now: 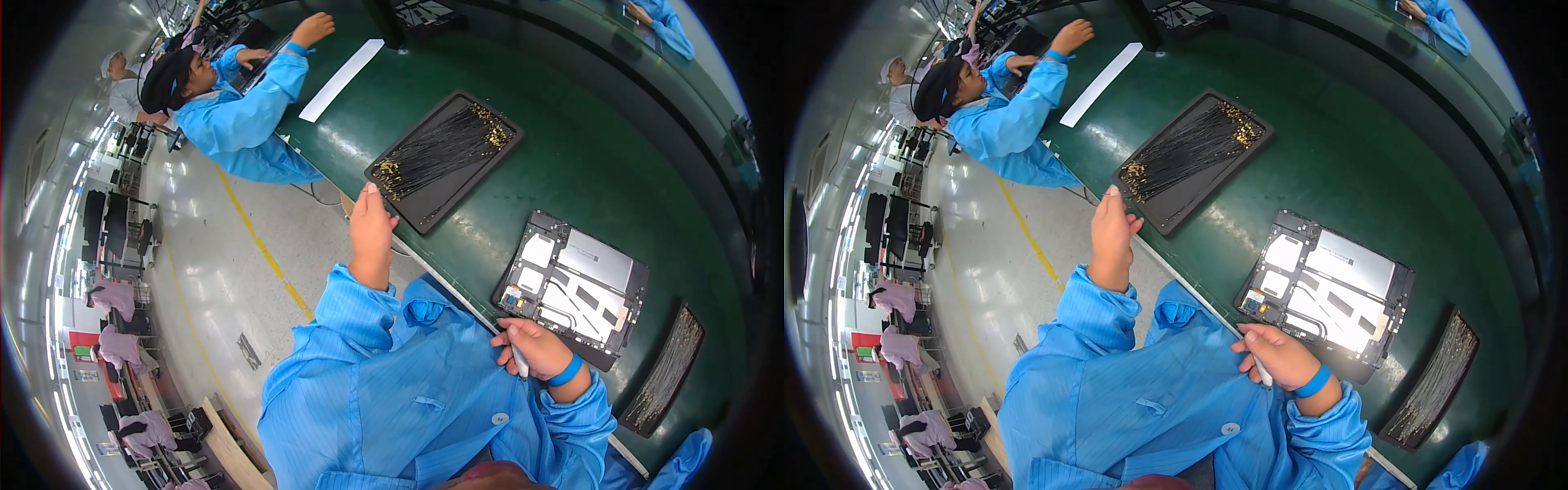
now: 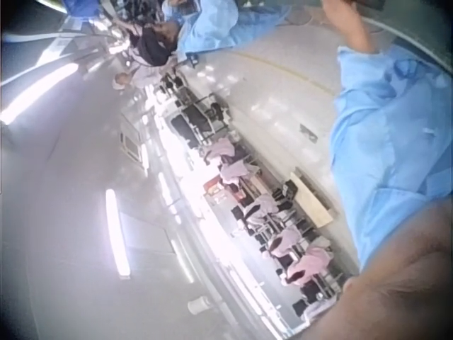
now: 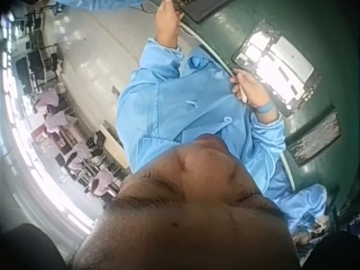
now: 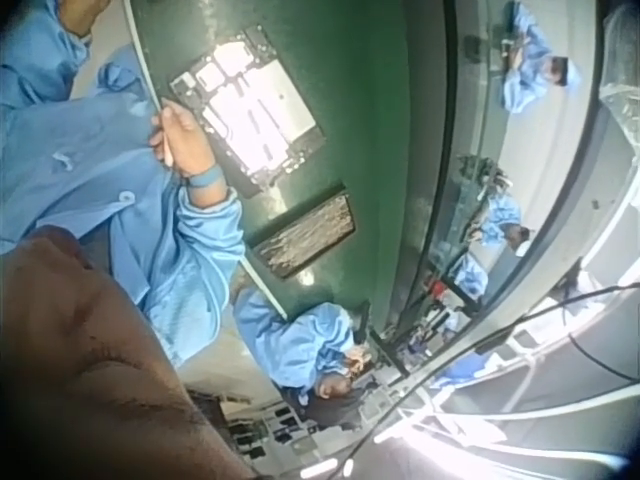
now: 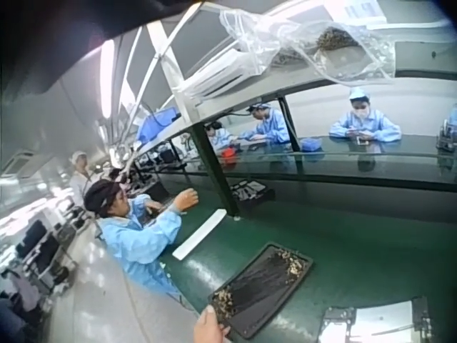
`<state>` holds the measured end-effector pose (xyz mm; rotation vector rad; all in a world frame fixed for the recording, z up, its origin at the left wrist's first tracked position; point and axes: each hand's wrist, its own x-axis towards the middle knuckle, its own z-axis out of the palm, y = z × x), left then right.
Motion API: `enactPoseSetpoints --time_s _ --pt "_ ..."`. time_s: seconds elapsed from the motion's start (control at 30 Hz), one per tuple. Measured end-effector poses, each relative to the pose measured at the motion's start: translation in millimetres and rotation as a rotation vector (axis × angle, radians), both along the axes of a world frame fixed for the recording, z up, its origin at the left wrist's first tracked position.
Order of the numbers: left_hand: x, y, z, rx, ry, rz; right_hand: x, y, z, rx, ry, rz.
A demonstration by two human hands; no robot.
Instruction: The person assembles internal components into a tablet housing and connects ribbon cables to the electronic device. This is done using tweezers and a precision pick to manipulate the small parts.
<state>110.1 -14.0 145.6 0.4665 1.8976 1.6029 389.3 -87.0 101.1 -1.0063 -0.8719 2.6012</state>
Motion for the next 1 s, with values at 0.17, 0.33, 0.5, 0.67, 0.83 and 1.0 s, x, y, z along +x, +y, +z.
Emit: enactPoseSetpoints --time_s 0.17,0.33,0.5,0.67,0.83,1.0 --pt "-9.8 5.6 -6.8 0.214 0.246 -0.033 -1.8 -1.6 3.3 0.014 -0.019 -0.018" --pt "13.5 17.4 21.9 0.389 0.347 -0.266 -10.9 -8.0 4.4 0.004 -0.079 -0.155" --pt "26.0 45.1 36.5 0.35 0.433 -0.21 -16.2 -4.8 5.0 0.026 -0.149 -0.212" --pt "13.9 76.8 32.9 0.341 0.181 -0.178 -13.6 -5.4 3.9 0.025 -0.112 -0.217" --pt "3.1 85.7 43.0 0.387 0.102 -0.158 -11.4 -4.2 5.9 0.021 -0.074 -0.193" --pt "17.5 88.0 69.8 0.497 0.157 -0.149 -10.7 -4.9 -0.1 0.047 -0.057 -0.162"
